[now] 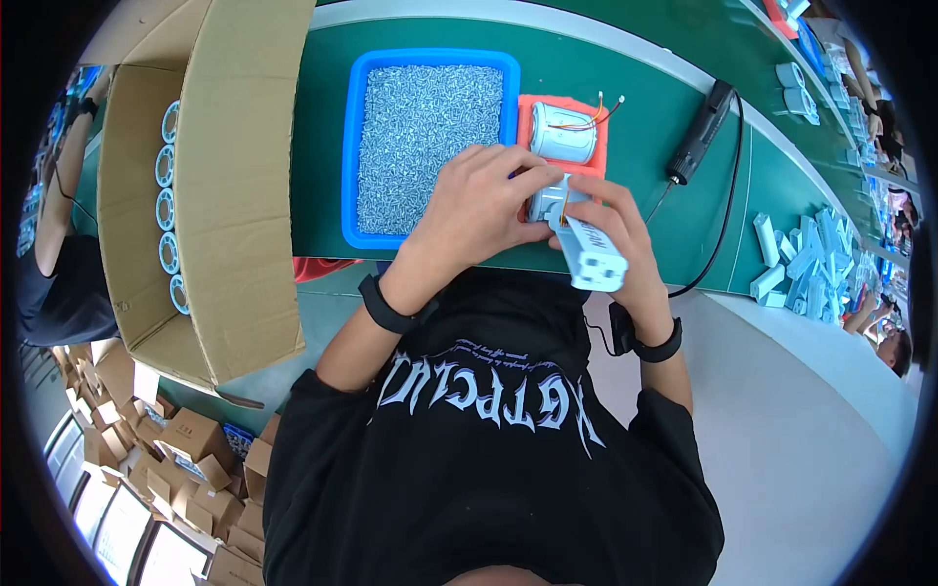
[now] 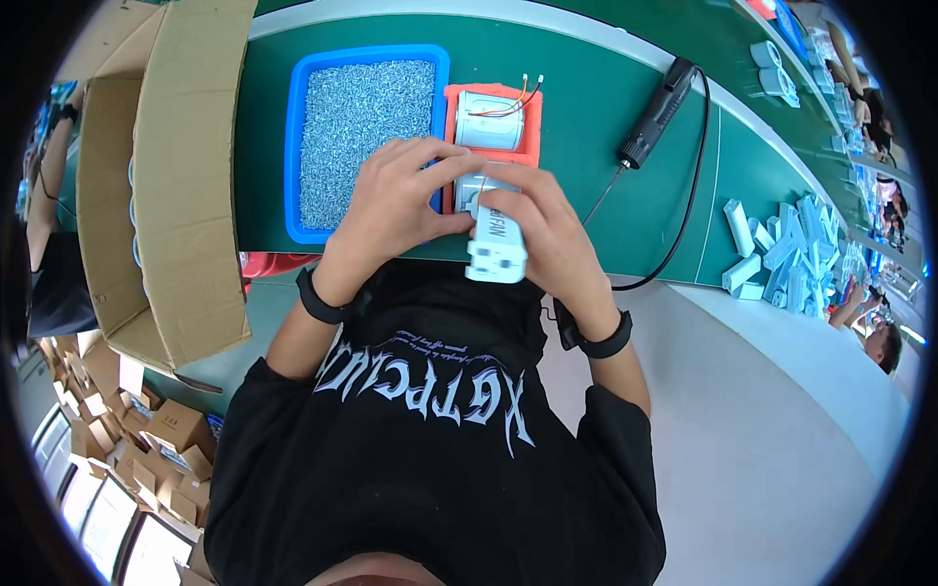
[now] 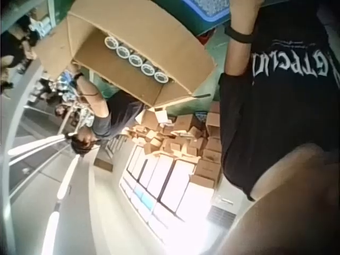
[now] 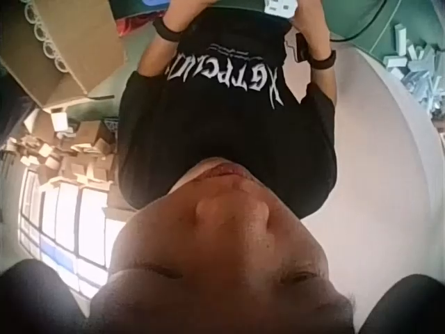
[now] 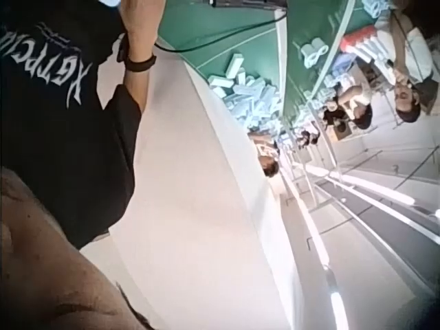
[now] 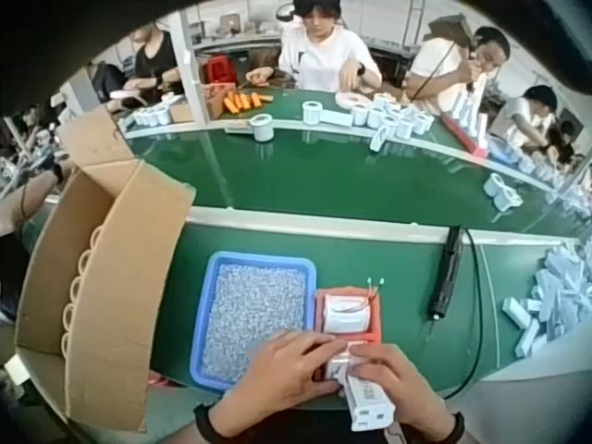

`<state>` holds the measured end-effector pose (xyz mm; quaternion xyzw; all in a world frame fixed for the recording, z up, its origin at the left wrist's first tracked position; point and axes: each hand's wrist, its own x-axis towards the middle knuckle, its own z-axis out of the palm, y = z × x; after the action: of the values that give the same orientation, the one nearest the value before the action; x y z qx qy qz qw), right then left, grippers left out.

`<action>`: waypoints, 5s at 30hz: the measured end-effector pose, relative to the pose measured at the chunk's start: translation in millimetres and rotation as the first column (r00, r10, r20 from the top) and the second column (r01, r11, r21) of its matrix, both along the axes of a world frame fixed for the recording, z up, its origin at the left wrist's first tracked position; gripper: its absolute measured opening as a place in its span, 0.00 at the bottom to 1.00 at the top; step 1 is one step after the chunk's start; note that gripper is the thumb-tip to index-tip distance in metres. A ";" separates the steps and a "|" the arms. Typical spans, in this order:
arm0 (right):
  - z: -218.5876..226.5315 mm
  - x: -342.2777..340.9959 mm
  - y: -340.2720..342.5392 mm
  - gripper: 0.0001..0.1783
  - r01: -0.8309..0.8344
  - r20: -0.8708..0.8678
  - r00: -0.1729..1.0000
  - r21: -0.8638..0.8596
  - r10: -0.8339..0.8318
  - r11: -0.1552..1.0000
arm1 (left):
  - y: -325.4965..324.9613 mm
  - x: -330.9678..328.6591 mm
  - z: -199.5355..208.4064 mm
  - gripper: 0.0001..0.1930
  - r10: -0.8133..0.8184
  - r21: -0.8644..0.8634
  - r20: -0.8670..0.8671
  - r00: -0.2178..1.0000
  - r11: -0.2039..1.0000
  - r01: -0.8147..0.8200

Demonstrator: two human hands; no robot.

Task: Assemble small electronic components into plastic housings using an electric screwdriver on a factory production line.

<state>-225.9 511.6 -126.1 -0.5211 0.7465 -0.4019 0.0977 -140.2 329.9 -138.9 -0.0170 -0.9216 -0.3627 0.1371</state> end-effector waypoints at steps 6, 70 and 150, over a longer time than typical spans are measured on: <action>-4.6 -5.7 0.2 0.25 0.069 0.029 0.997 0.017 -0.070 0.997 | 2.3 -3.0 -2.2 0.30 0.006 0.032 -0.097 0.995 0.999 -0.003; 12.0 -173.2 177.0 0.20 0.963 -0.670 0.262 0.133 -0.694 0.235 | -21.1 0.1 10.4 0.23 -0.026 0.369 0.179 0.983 0.929 -0.043; 39.3 -69.0 -54.7 0.18 0.008 -0.116 0.993 0.265 0.024 0.964 | -17.7 -48.3 -0.6 0.26 0.166 0.278 0.080 0.983 0.943 -0.182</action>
<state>-294.8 456.9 -86.8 -0.5293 0.7959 -0.2667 0.1238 -188.6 312.2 -139.5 0.0945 -0.8612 -0.4782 0.1439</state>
